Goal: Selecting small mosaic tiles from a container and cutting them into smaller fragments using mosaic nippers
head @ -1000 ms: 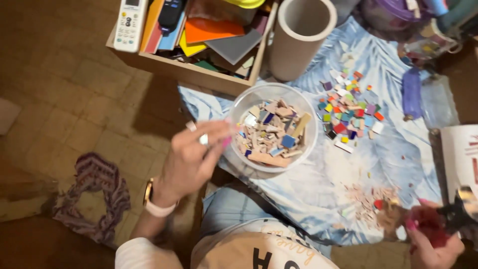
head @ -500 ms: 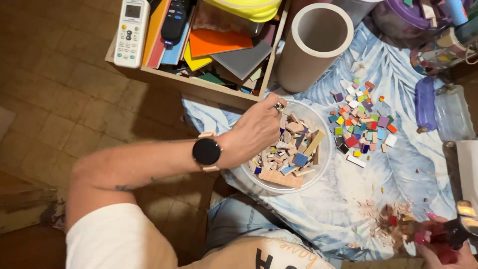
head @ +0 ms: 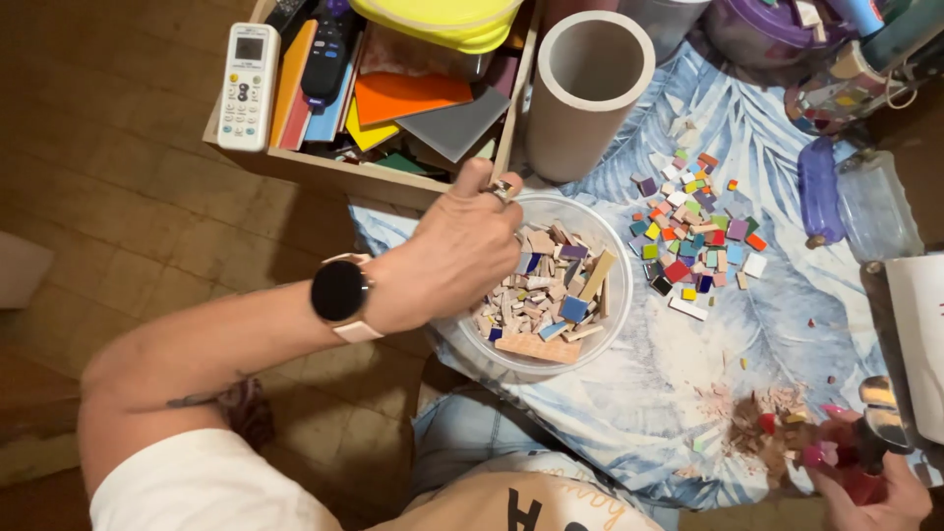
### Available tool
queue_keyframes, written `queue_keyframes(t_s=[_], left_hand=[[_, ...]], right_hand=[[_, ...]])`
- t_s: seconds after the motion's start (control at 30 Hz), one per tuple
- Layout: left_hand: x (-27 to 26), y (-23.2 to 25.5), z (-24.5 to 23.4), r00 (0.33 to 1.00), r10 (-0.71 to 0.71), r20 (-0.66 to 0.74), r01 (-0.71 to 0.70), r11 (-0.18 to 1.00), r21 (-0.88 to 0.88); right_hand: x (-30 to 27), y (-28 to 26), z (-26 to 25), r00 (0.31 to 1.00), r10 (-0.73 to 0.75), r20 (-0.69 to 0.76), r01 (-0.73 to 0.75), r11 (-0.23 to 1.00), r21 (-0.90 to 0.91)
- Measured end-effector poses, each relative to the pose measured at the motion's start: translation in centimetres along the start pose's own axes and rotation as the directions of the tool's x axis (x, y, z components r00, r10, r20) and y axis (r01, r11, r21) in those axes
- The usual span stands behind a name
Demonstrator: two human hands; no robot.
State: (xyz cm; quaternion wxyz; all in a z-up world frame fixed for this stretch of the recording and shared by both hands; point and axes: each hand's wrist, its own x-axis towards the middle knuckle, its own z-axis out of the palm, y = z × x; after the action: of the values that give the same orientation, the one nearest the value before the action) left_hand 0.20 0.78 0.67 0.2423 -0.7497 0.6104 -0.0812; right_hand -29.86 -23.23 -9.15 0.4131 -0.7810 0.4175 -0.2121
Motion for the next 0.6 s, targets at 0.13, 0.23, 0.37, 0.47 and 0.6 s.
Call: queue_keyframes(t_s=[0.13,0.23,0.37,0.47,0.6], left_hand=[[-0.9,-0.7,0.1,0.965,-0.030,-0.259,-0.030,0.975,-0.222],[-0.8,-1.1,-0.2,0.996,0.013,-0.086,-0.045,0.928,-0.371],[-0.9,-1.7,0.1,0.995,-0.100,0.005,0.059,0.553,-0.831],[-1.0,-1.9,-0.4,0.977,-0.154,0.149,0.188,0.280,-0.941],[-1.0,-1.7,0.5,0.961,-0.211,0.179,0.211,0.139,-0.968]], right_hand=[[0.4,1.5,-0.4,0.995,-0.053,0.083,0.052,0.998,0.020],[0.4,2.6,-0.1,0.990,-0.139,0.017,0.138,0.990,0.036],[0.5,0.5,-0.2,0.998,-0.040,0.055,0.035,0.996,0.084],[0.4,0.7,-0.2,0.997,-0.020,0.075,0.012,0.994,0.106],[0.4,2.2,-0.2,0.987,-0.157,0.019,0.156,0.986,0.059]])
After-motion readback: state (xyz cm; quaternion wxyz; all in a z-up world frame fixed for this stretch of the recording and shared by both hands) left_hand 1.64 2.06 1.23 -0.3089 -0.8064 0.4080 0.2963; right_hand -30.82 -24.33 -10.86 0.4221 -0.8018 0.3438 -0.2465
